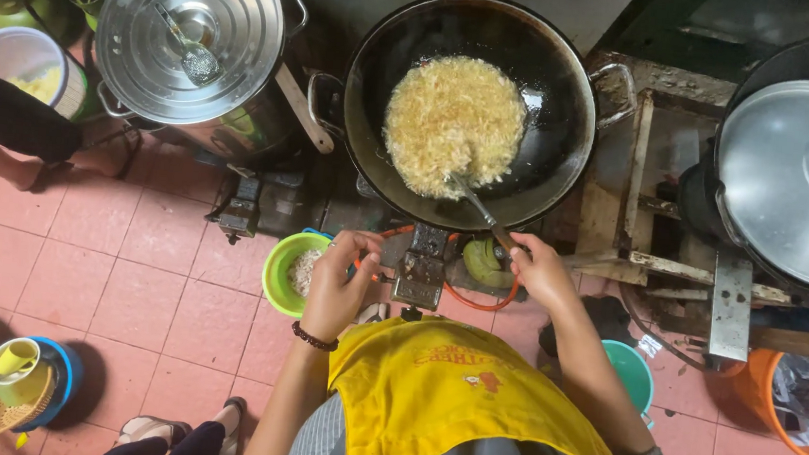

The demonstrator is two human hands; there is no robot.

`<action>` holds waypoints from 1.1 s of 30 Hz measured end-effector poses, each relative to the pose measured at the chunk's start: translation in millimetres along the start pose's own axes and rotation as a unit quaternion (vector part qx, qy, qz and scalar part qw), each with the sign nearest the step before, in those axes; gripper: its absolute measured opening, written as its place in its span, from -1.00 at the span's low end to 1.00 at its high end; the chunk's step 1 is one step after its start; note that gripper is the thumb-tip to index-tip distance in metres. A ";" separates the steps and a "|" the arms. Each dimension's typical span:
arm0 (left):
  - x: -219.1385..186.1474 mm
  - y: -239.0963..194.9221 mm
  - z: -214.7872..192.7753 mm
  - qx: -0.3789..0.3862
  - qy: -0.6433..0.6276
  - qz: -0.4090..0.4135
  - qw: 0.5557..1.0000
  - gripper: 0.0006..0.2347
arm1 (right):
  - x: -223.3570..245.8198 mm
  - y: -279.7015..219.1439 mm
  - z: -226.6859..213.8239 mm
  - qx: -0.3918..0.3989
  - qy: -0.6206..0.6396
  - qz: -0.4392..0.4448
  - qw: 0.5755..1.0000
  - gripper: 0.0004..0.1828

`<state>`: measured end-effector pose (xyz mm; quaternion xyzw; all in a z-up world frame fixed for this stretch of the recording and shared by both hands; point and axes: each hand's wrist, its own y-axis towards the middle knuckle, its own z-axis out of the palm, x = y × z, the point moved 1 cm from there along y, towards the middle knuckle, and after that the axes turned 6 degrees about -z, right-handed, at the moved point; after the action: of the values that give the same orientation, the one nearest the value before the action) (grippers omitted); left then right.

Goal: Frying sliced onions in a large wok and then straining them.

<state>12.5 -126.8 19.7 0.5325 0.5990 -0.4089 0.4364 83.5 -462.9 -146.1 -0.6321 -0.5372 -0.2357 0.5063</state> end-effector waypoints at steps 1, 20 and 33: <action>2.2 -1.1 -1.3 -0.002 0.000 -0.001 1.000 -0.96 | 8.7 -4.4 -2.7 0.002 0.000 0.000 1.000 -0.59; 3.6 2.7 1.4 -0.011 0.002 -0.024 1.000 -0.96 | 194.7 -78.7 -46.6 0.038 -0.418 -0.220 0.880 -0.51; 6.5 -6.1 -23.0 -0.056 0.024 0.007 0.998 -0.95 | 152.6 60.3 20.8 -0.083 -0.402 -0.129 0.903 -0.53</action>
<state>4.1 -103.5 20.2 0.5209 0.6275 -0.3585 0.4543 181.3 -371.7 -48.7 -0.6378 -0.7507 -0.0684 0.1582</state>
